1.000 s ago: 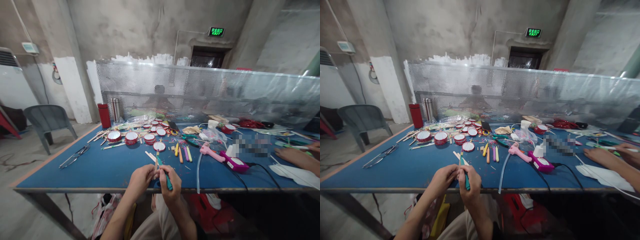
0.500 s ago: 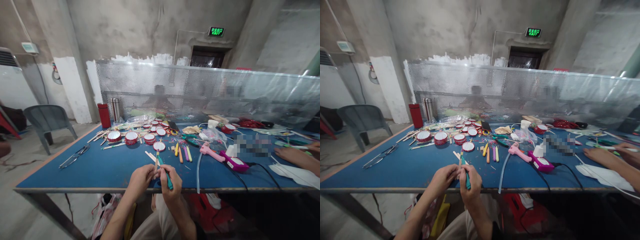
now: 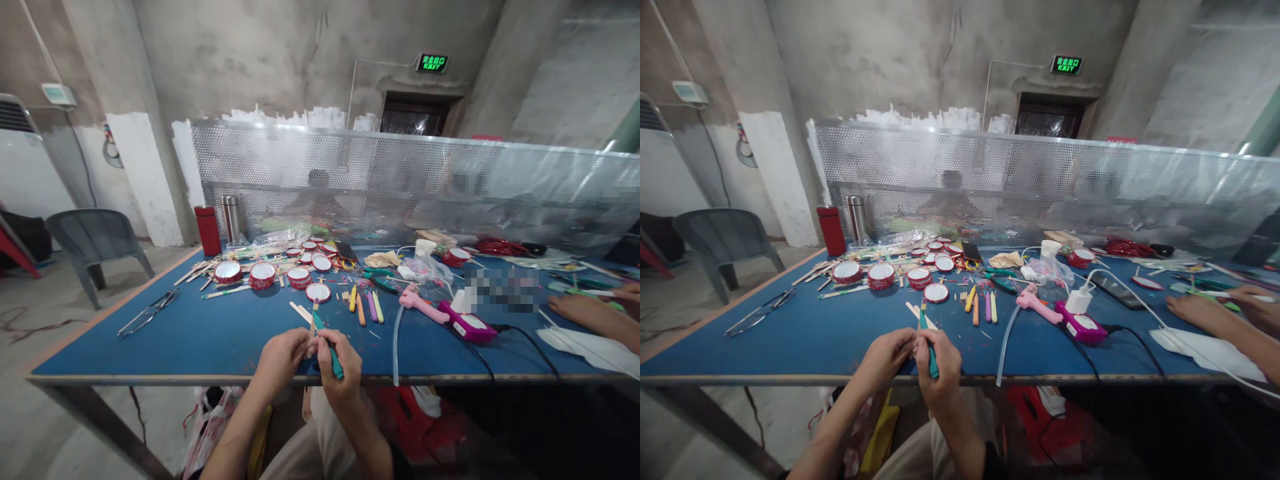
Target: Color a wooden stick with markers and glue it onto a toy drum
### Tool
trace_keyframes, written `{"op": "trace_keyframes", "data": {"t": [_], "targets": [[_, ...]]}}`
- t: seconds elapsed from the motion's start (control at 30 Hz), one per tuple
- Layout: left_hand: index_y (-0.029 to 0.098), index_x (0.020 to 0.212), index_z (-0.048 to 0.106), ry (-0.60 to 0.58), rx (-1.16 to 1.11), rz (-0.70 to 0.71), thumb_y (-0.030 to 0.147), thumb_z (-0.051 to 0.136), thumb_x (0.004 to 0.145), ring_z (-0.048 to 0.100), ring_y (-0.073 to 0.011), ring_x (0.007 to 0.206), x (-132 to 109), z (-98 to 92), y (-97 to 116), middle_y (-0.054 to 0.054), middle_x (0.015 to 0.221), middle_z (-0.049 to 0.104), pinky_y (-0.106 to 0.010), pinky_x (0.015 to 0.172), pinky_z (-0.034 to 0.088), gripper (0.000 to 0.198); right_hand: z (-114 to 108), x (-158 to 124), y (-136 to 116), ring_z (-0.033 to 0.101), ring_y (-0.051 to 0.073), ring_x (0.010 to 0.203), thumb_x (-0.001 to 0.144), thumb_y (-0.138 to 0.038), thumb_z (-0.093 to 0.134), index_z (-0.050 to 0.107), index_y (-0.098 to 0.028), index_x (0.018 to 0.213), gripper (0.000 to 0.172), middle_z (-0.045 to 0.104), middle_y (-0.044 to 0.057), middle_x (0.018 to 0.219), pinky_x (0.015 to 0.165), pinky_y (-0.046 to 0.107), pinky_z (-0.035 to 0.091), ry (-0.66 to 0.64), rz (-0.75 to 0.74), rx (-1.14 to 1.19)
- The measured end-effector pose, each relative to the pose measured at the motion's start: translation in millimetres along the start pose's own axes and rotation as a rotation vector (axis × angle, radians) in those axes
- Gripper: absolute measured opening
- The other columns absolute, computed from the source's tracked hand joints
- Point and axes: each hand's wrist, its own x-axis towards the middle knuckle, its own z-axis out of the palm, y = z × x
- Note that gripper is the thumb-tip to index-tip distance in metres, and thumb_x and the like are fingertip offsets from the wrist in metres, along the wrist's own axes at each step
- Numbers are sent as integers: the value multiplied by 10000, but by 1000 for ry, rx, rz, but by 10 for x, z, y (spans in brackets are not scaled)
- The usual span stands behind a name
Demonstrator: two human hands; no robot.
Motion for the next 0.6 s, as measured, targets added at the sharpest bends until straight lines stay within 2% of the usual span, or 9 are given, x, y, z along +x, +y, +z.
{"op": "trace_keyframes", "data": {"t": [0.33, 0.6], "targets": [[203, 622, 462, 8, -11, 0, 378, 359, 877, 472, -130, 604, 27, -12, 35, 19, 621, 527, -220, 576, 299, 326, 5, -9, -1, 646, 124, 687, 891, -149, 458, 569, -204, 960, 141, 647, 9, 785, 667, 236, 507, 55, 28, 18], [210, 704, 543, 9, -12, 8, 378, 342, 890, 528, -143, 658, 11, 2, 10, -7, 708, 613, -219, 603, 332, 321, 5, -3, -7, 665, 144, 714, 886, -162, 471, 585, -191, 936, 128, 664, 27, 791, 678, 253, 519, 19, 13, 3]]}}
